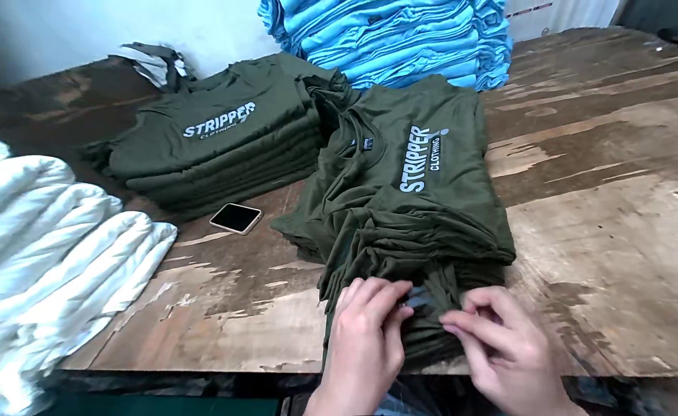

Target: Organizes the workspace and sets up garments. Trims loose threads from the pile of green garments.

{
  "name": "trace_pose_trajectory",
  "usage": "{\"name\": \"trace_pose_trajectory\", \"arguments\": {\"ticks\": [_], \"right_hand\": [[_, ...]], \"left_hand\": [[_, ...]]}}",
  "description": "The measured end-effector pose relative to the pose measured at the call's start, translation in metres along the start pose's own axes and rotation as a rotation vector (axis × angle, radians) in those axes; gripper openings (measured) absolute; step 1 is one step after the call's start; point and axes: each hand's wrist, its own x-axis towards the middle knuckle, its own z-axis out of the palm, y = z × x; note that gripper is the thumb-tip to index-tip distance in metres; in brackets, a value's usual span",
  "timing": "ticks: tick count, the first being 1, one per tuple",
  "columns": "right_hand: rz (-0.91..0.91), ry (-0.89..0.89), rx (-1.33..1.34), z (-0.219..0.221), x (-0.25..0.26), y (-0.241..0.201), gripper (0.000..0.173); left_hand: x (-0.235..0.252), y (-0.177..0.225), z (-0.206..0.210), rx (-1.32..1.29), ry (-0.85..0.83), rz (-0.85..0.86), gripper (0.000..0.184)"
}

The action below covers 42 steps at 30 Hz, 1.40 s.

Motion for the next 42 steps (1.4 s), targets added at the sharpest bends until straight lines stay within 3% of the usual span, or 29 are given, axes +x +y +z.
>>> {"name": "trace_pose_trajectory", "arguments": {"ticks": [4,6,12,16,20,21,24,25,27,31,35,36,38,40,42], "right_hand": [[0.409,0.103,0.455,0.0,-0.001,-0.002,0.006],[0.49,0.151,0.576,0.005,0.002,-0.003,0.006],[0.238,0.087,0.524,0.004,-0.002,0.0,0.005],[0.012,-0.016,0.18,-0.014,-0.008,0.009,0.024],[-0.125,0.05,-0.163,0.005,-0.001,-0.01,0.029],[-0.147,0.065,-0.178,0.012,0.001,-0.01,0.021],[-0.107,-0.033,0.068,0.01,0.001,-0.003,0.013],[-0.091,-0.104,0.137,0.003,0.0,0.001,0.014],[-0.038,-0.159,0.112,-0.008,-0.005,0.005,0.017],[0.08,0.094,0.045,0.01,-0.007,-0.009,0.024],[0.271,0.117,0.705,0.031,0.016,-0.015,0.02],[0.303,0.093,0.767,0.032,0.022,-0.014,0.018],[0.204,0.019,0.618,0.034,0.026,-0.01,0.026],[-0.005,0.012,0.19,0.037,0.026,-0.011,0.041],[-0.224,0.126,-0.093,0.036,0.02,-0.006,0.021]], "left_hand": [[-0.003,0.003,-0.005,0.007,-0.051,0.021,0.021],[0.0,0.011,-0.002,-0.005,-0.082,0.042,0.022],[0.008,0.017,0.004,-0.022,-0.084,0.09,0.017],[0.003,0.001,-0.003,-0.157,-0.063,-0.069,0.02],[0.003,-0.003,-0.002,-0.24,-0.018,-0.195,0.023],[0.003,-0.001,-0.001,-0.223,-0.019,-0.191,0.026],[0.002,0.0,-0.004,-0.147,-0.091,-0.119,0.048],[0.001,-0.002,-0.005,-0.126,-0.107,-0.086,0.047],[-0.003,-0.005,-0.003,-0.098,-0.102,-0.045,0.027],[0.003,-0.006,-0.006,-0.231,-0.122,-0.043,0.028],[0.015,-0.005,-0.011,-0.344,-0.132,-0.199,0.021],[0.02,-0.006,-0.012,-0.363,-0.147,-0.255,0.018],[0.027,-0.007,-0.013,-0.4,-0.179,-0.336,0.016],[0.03,-0.008,-0.012,-0.41,-0.182,-0.368,0.015],[0.029,-0.008,-0.011,-0.437,-0.181,-0.385,0.014]]}}
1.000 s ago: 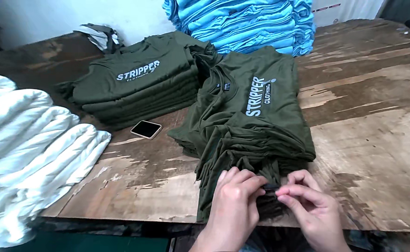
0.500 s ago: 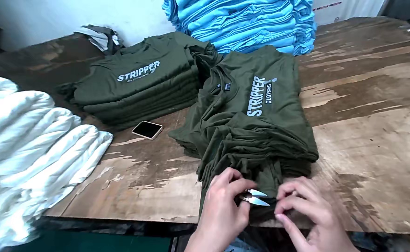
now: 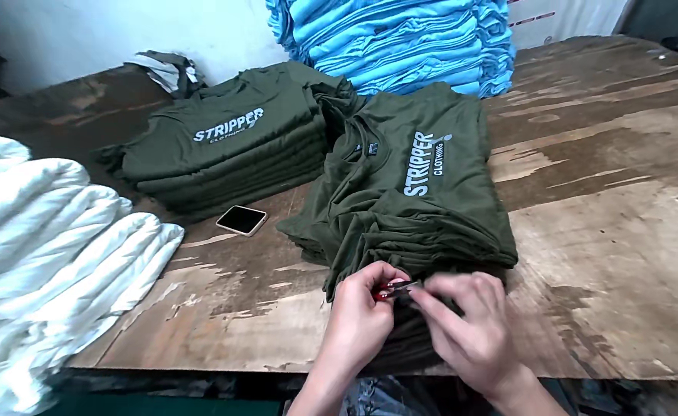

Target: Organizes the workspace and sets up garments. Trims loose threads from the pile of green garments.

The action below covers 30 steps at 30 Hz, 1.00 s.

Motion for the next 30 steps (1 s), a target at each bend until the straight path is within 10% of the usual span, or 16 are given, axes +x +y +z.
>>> {"name": "trace_pose_trajectory", "arguments": {"ticks": [5,14,21,25,30], "right_hand": [[-0.057,0.148,0.06,-0.016,-0.02,0.007,0.008],[-0.019,0.132,0.051,-0.023,-0.035,-0.004,0.008],[0.166,0.106,-0.182,-0.009,-0.027,-0.01,0.054],[0.14,0.182,-0.001,0.001,-0.027,-0.008,0.005],[0.119,0.176,0.1,-0.016,-0.042,-0.007,0.011]], "left_hand": [[-0.011,0.001,-0.001,-0.105,-0.032,0.04,0.019],[-0.037,-0.028,0.025,0.586,0.47,0.84,0.018],[-0.034,-0.027,0.02,0.469,0.501,0.728,0.018],[-0.034,-0.03,0.018,0.408,0.463,0.673,0.02],[-0.039,-0.037,0.016,0.475,0.423,0.785,0.017]]}}
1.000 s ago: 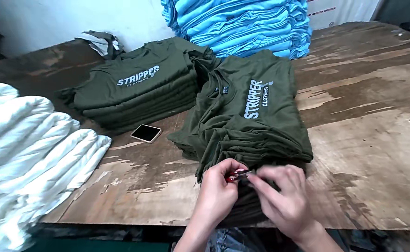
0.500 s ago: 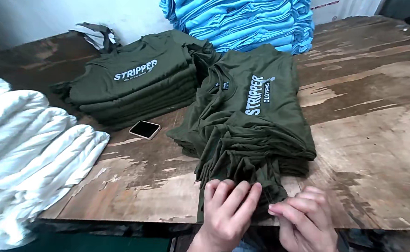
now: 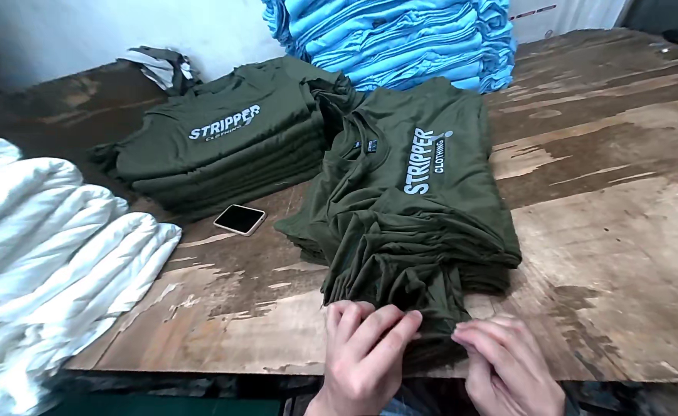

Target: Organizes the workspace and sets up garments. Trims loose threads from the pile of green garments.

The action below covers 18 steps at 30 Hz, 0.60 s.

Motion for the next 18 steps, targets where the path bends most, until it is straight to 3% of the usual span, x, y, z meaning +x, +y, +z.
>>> {"name": "trace_pose_trajectory", "arguments": {"ticks": [10,15,18], "right_hand": [[0.041,-0.109,-0.062,-0.015,-0.004,-0.021,0.005],[0.121,-0.153,0.01,-0.022,-0.006,-0.025,0.006],[0.202,-0.275,-0.156,-0.036,0.004,-0.023,0.021]], "left_hand": [[0.017,0.006,0.003,-0.018,-0.183,0.219,0.023],[0.018,0.007,0.002,0.015,-0.165,0.127,0.013],[0.023,0.005,-0.002,-0.033,-0.236,-0.043,0.027]]}}
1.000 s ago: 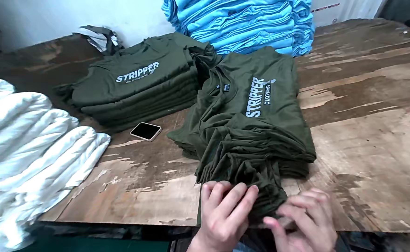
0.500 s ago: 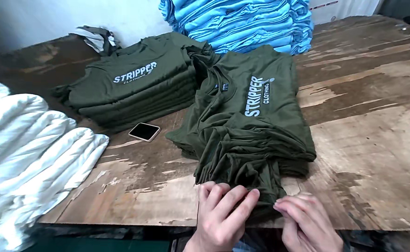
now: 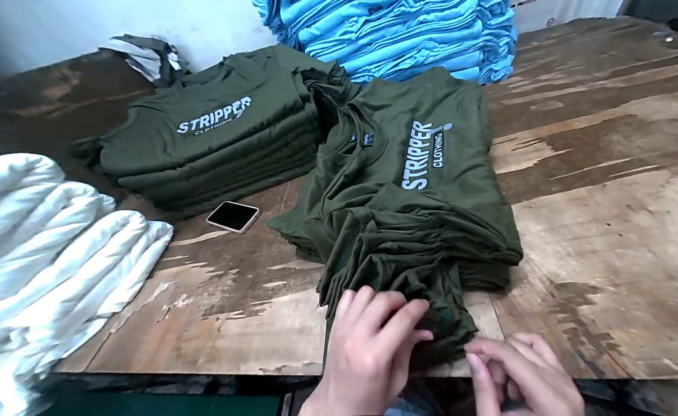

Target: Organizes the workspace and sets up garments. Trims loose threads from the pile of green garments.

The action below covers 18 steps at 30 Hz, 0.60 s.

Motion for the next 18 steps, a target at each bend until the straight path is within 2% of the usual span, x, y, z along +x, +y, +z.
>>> {"name": "trace_pose_trajectory", "arguments": {"ticks": [2,3,4,6,7,8,10,13,14,16,18], "right_hand": [[0.023,-0.081,-0.143,-0.004,0.006,0.002,0.029],[0.008,-0.08,-0.159,0.0,0.009,0.004,0.03],[-0.019,-0.077,-0.139,0.005,0.012,0.006,0.03],[-0.103,-0.113,-0.032,0.018,0.016,0.017,0.02],[-0.161,-0.136,0.039,0.02,0.018,0.023,0.015],[-0.216,-0.197,0.078,0.013,0.022,0.028,0.019],[-0.233,-0.452,0.019,-0.023,0.033,0.024,0.021],[-0.017,-1.012,-0.169,-0.076,0.05,0.001,0.011],[-0.014,-1.064,-0.206,-0.08,0.053,-0.002,0.018],[-0.138,-0.88,-0.201,-0.071,0.054,-0.004,0.027],[-0.227,-0.547,-0.094,-0.036,0.053,-0.005,0.023]], "left_hand": [[0.005,-0.002,0.002,-0.018,-0.12,-0.081,0.041],[0.008,-0.003,0.006,-0.008,-0.166,-0.1,0.036],[0.012,-0.004,0.01,0.01,-0.177,-0.115,0.02],[0.02,-0.011,0.008,0.011,-0.125,-0.156,0.007],[0.024,-0.019,0.001,0.007,-0.072,-0.15,0.011],[0.027,-0.028,-0.007,0.003,-0.011,-0.126,0.022],[0.03,-0.049,-0.022,0.009,0.058,-0.088,0.028],[0.025,-0.057,-0.026,0.039,0.0,-0.116,0.022],[0.023,-0.05,-0.022,0.061,-0.023,-0.166,0.019],[0.023,-0.031,-0.014,0.104,-0.104,-0.312,0.019],[0.027,-0.015,-0.01,0.129,-0.214,-0.406,0.018]]}}
